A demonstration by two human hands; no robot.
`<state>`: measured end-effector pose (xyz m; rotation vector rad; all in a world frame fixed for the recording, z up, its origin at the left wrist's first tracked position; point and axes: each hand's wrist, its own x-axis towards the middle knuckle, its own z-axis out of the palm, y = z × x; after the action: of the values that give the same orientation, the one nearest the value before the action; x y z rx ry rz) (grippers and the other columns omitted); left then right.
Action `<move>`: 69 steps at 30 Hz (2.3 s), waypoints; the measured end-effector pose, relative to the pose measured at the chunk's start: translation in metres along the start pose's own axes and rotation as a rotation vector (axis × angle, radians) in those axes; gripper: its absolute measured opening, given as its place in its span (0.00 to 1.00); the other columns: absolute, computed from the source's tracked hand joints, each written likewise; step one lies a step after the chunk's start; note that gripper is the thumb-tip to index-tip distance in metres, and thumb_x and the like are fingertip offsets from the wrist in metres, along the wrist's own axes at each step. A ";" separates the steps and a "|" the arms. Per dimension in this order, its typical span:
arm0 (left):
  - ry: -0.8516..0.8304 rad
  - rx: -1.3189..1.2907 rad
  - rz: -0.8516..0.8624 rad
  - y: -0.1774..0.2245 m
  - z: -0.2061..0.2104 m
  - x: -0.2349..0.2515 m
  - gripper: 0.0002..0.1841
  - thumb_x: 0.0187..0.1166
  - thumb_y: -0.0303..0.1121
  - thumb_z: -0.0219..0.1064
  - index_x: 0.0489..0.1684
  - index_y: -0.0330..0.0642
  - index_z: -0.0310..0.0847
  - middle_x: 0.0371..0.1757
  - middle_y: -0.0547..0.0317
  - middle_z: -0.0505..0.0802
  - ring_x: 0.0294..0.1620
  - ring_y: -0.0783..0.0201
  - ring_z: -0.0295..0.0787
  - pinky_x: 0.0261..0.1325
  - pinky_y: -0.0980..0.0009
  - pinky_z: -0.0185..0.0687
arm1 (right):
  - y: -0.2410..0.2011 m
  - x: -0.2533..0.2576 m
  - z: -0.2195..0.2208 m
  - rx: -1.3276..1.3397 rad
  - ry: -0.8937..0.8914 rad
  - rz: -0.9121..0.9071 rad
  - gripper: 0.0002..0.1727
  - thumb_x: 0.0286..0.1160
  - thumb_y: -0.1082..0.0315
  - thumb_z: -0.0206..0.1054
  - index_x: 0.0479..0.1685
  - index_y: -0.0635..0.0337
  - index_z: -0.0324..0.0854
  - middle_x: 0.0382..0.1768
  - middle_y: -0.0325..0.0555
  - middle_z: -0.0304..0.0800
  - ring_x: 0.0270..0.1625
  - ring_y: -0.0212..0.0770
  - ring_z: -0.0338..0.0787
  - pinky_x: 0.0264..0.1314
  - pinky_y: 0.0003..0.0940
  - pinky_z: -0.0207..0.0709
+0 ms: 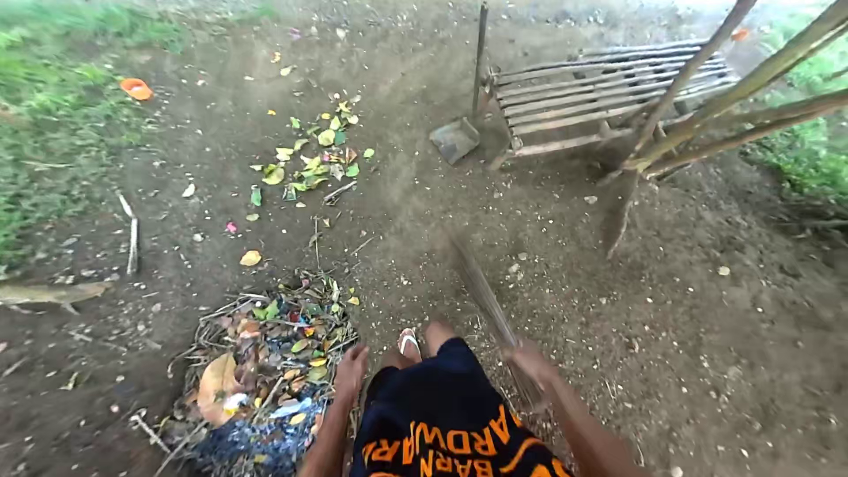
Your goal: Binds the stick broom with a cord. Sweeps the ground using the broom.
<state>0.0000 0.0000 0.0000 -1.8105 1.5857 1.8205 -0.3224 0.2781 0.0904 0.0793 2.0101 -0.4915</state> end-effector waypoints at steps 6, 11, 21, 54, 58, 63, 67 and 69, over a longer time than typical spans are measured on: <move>-0.327 -0.311 0.197 0.260 0.043 0.029 0.27 0.93 0.41 0.50 0.84 0.32 0.61 0.76 0.37 0.81 0.71 0.49 0.82 0.72 0.53 0.80 | -0.282 0.023 -0.007 -0.225 0.045 -0.410 0.40 0.71 0.46 0.78 0.76 0.65 0.75 0.56 0.67 0.89 0.59 0.64 0.89 0.65 0.67 0.79; -0.212 -0.688 0.372 0.402 0.034 0.130 0.23 0.88 0.42 0.59 0.74 0.38 0.67 0.47 0.49 0.92 0.44 0.59 0.93 0.50 0.58 0.92 | -0.423 0.082 0.026 0.172 -0.390 -0.891 0.28 0.95 0.58 0.42 0.88 0.57 0.67 0.73 0.52 0.85 0.70 0.40 0.87 0.75 0.43 0.79; -0.177 -0.852 0.382 0.494 -0.040 0.243 0.20 0.85 0.43 0.61 0.71 0.49 0.73 0.50 0.54 0.94 0.42 0.62 0.93 0.45 0.63 0.91 | -0.603 0.167 0.008 -0.113 -0.407 -0.967 0.15 0.83 0.66 0.67 0.63 0.59 0.89 0.44 0.50 0.93 0.33 0.38 0.85 0.36 0.37 0.82; -0.553 1.366 0.657 0.732 -0.112 0.329 0.26 0.67 0.54 0.77 0.60 0.51 0.85 0.38 0.50 0.93 0.44 0.45 0.92 0.47 0.36 0.83 | -0.764 0.199 -0.128 -0.064 -0.098 -1.098 0.37 0.75 0.49 0.69 0.82 0.61 0.75 0.70 0.52 0.87 0.68 0.43 0.88 0.73 0.44 0.82; -0.554 1.141 0.571 0.731 -0.096 0.332 0.29 0.66 0.55 0.78 0.60 0.45 0.84 0.45 0.47 0.93 0.51 0.45 0.91 0.54 0.37 0.83 | -0.739 0.210 -0.189 0.438 0.271 -1.162 0.52 0.78 0.27 0.53 0.88 0.65 0.62 0.76 0.52 0.81 0.74 0.46 0.85 0.77 0.46 0.80; -0.581 1.022 0.546 0.728 -0.074 0.326 0.30 0.64 0.54 0.79 0.60 0.45 0.84 0.48 0.49 0.94 0.54 0.48 0.91 0.59 0.40 0.83 | -0.742 0.205 -0.105 0.328 0.043 -1.005 0.49 0.81 0.27 0.45 0.97 0.48 0.51 0.85 0.38 0.73 0.81 0.36 0.77 0.80 0.44 0.75; -0.549 0.975 0.521 0.728 -0.074 0.326 0.29 0.65 0.55 0.78 0.58 0.44 0.85 0.46 0.48 0.93 0.52 0.48 0.91 0.56 0.39 0.83 | -0.760 0.214 -0.124 0.100 -0.101 -0.982 0.49 0.82 0.30 0.45 0.94 0.56 0.56 0.84 0.50 0.75 0.82 0.43 0.78 0.80 0.48 0.74; -0.537 0.963 0.539 0.728 -0.071 0.329 0.29 0.65 0.56 0.78 0.58 0.46 0.84 0.44 0.50 0.93 0.51 0.49 0.92 0.55 0.40 0.84 | -0.762 0.213 -0.154 0.088 -0.047 -1.045 0.56 0.77 0.21 0.41 0.94 0.57 0.55 0.84 0.47 0.75 0.84 0.39 0.75 0.85 0.44 0.70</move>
<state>-0.5557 -0.5538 0.1664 -0.4702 2.2200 1.1188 -0.7538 -0.3934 0.2007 -0.9581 1.8555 -1.2049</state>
